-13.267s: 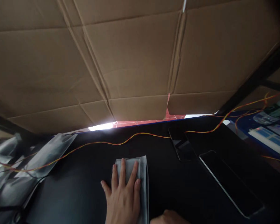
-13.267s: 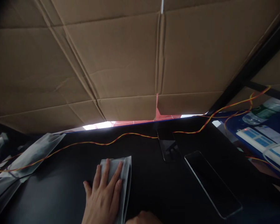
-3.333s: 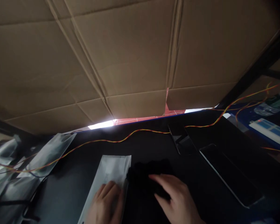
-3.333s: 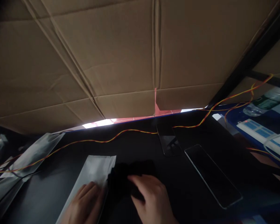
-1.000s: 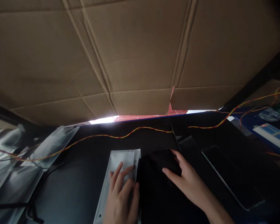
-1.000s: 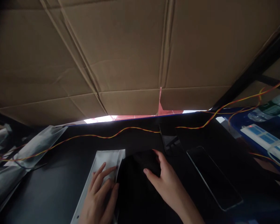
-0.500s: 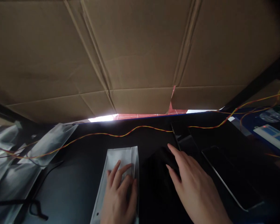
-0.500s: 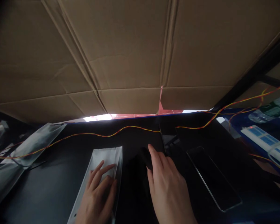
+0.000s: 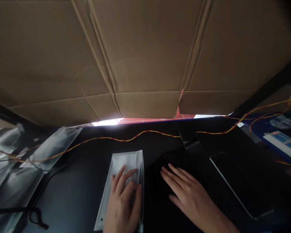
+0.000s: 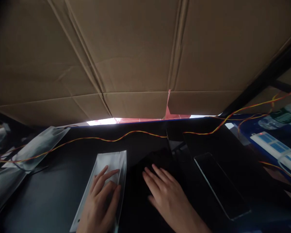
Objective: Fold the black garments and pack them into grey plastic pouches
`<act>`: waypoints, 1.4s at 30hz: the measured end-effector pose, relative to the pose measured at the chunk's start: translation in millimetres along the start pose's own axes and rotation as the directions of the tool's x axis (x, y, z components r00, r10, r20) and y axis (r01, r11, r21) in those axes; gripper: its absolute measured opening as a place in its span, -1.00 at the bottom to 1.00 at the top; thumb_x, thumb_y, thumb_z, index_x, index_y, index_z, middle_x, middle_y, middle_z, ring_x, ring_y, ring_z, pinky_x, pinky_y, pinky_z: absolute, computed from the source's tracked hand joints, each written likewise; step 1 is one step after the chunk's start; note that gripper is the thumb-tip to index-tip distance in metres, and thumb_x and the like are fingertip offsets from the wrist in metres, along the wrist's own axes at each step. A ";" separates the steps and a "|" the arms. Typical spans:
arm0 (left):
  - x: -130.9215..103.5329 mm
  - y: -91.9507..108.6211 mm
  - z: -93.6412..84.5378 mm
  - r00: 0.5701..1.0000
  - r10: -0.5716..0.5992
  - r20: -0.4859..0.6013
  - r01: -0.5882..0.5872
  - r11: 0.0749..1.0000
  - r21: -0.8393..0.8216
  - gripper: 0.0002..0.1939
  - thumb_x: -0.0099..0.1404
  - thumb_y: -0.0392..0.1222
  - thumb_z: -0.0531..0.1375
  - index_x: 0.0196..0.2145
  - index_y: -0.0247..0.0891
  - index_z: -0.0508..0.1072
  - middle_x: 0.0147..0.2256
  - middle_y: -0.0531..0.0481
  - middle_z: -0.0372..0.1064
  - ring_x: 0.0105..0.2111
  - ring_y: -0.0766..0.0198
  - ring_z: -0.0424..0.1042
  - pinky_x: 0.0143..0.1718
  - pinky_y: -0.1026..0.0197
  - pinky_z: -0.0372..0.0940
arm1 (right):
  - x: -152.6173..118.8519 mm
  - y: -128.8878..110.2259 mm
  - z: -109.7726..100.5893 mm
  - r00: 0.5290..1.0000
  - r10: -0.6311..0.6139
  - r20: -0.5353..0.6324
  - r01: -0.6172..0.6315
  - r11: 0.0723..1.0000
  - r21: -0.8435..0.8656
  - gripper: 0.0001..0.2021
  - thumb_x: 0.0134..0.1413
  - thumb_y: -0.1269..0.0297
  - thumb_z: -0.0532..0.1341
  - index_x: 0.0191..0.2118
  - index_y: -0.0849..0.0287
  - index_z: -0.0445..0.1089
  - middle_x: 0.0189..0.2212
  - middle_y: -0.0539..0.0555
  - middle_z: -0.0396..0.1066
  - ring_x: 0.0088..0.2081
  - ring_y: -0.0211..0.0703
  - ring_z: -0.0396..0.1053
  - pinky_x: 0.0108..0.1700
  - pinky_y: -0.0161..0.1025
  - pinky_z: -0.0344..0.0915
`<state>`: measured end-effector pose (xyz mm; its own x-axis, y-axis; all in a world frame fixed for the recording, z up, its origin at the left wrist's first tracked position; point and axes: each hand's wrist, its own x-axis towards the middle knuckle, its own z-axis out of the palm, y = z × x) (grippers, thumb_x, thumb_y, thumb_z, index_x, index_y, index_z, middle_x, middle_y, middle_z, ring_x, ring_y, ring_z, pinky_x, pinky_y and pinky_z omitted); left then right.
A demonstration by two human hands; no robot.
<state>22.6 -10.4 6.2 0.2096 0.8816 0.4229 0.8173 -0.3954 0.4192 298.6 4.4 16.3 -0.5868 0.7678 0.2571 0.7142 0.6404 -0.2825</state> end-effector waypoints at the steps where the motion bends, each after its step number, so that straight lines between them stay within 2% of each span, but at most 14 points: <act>1: -0.5 1.7 0.9 1.000 0.001 0.004 -0.001 1.000 0.001 -0.83 0.49 -0.31 0.15 -0.23 -0.10 0.48 0.18 -0.13 0.54 0.43 -0.24 0.28 0.30 -0.60 0.34 | 0.3 0.6 3.3 0.998 0.033 -0.059 -0.033 0.999 0.000 -0.32 0.25 0.59 0.22 0.46 0.11 0.31 0.32 0.10 0.52 0.33 0.09 0.49 0.27 0.08 0.55; 4: -2.2 9.2 5.3 1.000 -0.006 0.023 0.006 1.000 0.004 -0.84 0.49 -0.31 0.16 -0.23 -0.10 0.49 0.19 -0.13 0.54 0.45 -0.26 0.27 0.32 -0.62 0.31 | 5.8 -6.0 4.0 0.939 0.198 -0.280 -0.186 0.980 0.068 -0.45 0.31 0.61 0.09 0.33 0.12 0.41 0.11 0.09 0.68 0.06 -0.04 0.69 0.06 -0.12 0.65; 6: -2.6 14.3 8.4 0.999 -0.015 0.042 0.016 1.000 -0.018 -0.85 0.49 -0.31 0.16 -0.18 -0.10 0.49 0.20 -0.15 0.53 0.46 -0.26 0.25 0.33 -0.62 0.31 | 12.5 -19.0 2.0 0.891 0.248 -0.380 -0.223 0.969 0.109 -0.50 0.34 0.56 0.09 0.32 0.15 0.40 0.09 0.13 0.68 0.02 -0.04 0.70 0.03 -0.15 0.64; 7: -2.7 16.5 9.5 0.999 -0.024 0.035 0.025 0.999 -0.041 -0.85 0.49 -0.32 0.16 -0.14 -0.10 0.50 0.21 -0.17 0.52 0.46 -0.25 0.25 0.34 -0.62 0.30 | 16.3 -27.0 2.1 0.889 0.237 -0.391 -0.209 0.971 0.112 -0.49 0.33 0.56 0.09 0.31 0.15 0.40 0.09 0.14 0.68 0.02 -0.03 0.69 0.04 -0.14 0.63; 11: -2.4 19.9 9.1 0.996 -0.079 -0.036 0.074 0.989 -0.125 -0.82 0.53 -0.33 0.10 -0.08 -0.12 0.47 0.28 -0.20 0.45 0.47 -0.16 0.25 0.37 -0.50 0.34 | 28.1 -53.6 12.6 0.942 0.171 -0.289 -0.162 0.985 0.053 -0.54 0.22 0.63 0.13 0.08 0.05 0.55 -0.04 0.05 0.71 -0.08 0.05 0.68 -0.07 -0.07 0.62; 15: -0.2 17.1 4.1 0.982 -0.161 -0.095 0.139 0.969 -0.203 -0.82 0.58 -0.32 0.08 -0.17 -0.12 0.44 0.33 -0.16 0.40 0.50 -0.09 0.21 0.38 -0.35 0.37 | 31.7 -59.4 18.2 0.961 0.175 -0.213 -0.186 0.982 -0.031 -0.65 0.17 0.60 0.23 -0.06 0.04 0.57 -0.05 0.02 0.69 -0.12 0.09 0.64 -0.09 0.01 0.59; 19: 6.6 13.9 -3.3 1.000 -0.006 -0.011 0.005 0.992 -0.125 -0.80 0.53 -0.32 0.12 -0.07 -0.12 0.51 0.24 -0.15 0.50 0.49 -0.15 0.22 0.41 -0.45 0.29 | 33.2 -56.0 11.7 0.991 -0.001 -0.136 -0.003 1.000 -0.025 -0.75 0.29 0.50 0.25 -0.03 0.07 0.56 0.05 -0.02 0.66 -0.02 0.05 0.60 0.01 0.00 0.57; 22: 11.5 14.3 -13.1 0.991 0.108 0.083 -0.102 0.992 -0.070 -0.77 0.50 -0.33 0.14 -0.07 -0.11 0.56 0.21 -0.14 0.54 0.49 -0.19 0.24 0.41 -0.52 0.27 | 32.2 -56.1 12.6 0.985 -0.087 -0.146 0.082 0.996 -0.034 -0.78 0.36 0.44 0.23 0.01 0.12 0.57 0.12 -0.01 0.65 0.12 0.08 0.55 0.11 0.00 0.54; 25: 12.2 16.0 -22.0 0.979 0.139 0.152 -0.132 0.990 -0.055 -0.79 0.52 -0.29 0.15 -0.06 -0.11 0.59 0.27 -0.16 0.50 0.49 -0.20 0.23 0.41 -0.48 0.27 | 33.6 -62.0 18.5 0.990 -0.030 -0.137 0.025 0.999 -0.038 -0.75 0.34 0.37 0.25 0.05 0.12 0.58 0.13 0.04 0.65 0.13 0.17 0.54 0.12 0.09 0.56; 28: 9.5 11.9 -22.5 0.976 0.109 0.186 -0.105 0.994 -0.033 -0.72 0.55 -0.26 0.13 0.10 -0.12 0.56 0.33 -0.19 0.45 0.50 -0.24 0.21 0.39 -0.54 0.26 | 39.6 -68.6 22.6 0.994 0.108 -0.026 -0.108 0.994 0.000 -0.66 0.24 0.39 0.29 0.10 0.13 0.59 0.15 0.10 0.63 0.10 0.28 0.54 0.06 0.18 0.59; 31: 5.8 -0.9 -15.4 0.987 0.041 0.157 -0.043 0.999 0.010 -0.70 0.57 -0.27 0.09 0.12 -0.08 0.53 0.32 -0.14 0.47 0.52 -0.29 0.15 0.32 -0.71 0.21 | 43.7 -69.2 23.1 0.969 0.246 0.015 -0.246 0.969 0.020 -0.48 0.16 0.49 0.28 0.25 0.19 0.51 0.25 0.17 0.56 0.15 0.35 0.53 0.04 0.22 0.61; 34: 1.6 -13.1 -7.6 0.995 0.012 0.100 -0.010 1.000 -0.019 -0.66 0.59 -0.27 0.07 0.19 -0.04 0.47 0.28 -0.11 0.52 0.49 -0.26 0.22 0.33 -0.76 0.10 | 42.4 -63.5 21.7 0.967 0.256 -0.005 -0.255 0.963 0.088 -0.33 0.11 0.56 0.27 0.37 0.18 0.42 0.30 0.15 0.52 0.20 0.35 0.51 0.09 0.22 0.61; 37: -2.1 -17.2 -4.5 0.997 0.011 0.081 -0.005 0.997 -0.073 -0.61 0.60 -0.26 0.08 0.29 -0.02 0.41 0.25 -0.11 0.56 0.45 -0.23 0.30 0.37 -0.69 0.09 | 39.5 -54.1 18.0 0.969 0.247 -0.027 -0.236 0.950 0.204 -0.28 0.10 0.59 0.24 0.40 0.12 0.38 0.32 0.11 0.51 0.20 0.23 0.52 0.19 0.19 0.57; 42: -5.0 -17.7 -2.7 0.998 -0.051 0.028 0.055 0.990 -0.133 -0.57 0.58 -0.23 0.14 0.33 -0.04 0.39 0.20 -0.10 0.62 0.40 -0.14 0.37 0.39 -0.37 0.29 | 38.2 -39.1 9.1 0.922 0.371 -0.106 -0.309 0.874 0.375 -0.46 0.26 0.55 0.15 0.32 0.16 0.43 0.22 0.18 0.57 0.17 0.11 0.55 0.21 0.10 0.55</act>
<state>5.7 -8.5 -1.1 0.1824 0.9076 0.3781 0.7486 -0.3775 0.5451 244.8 8.8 28.7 -0.2355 0.9441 0.2306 0.6622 0.3295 -0.6730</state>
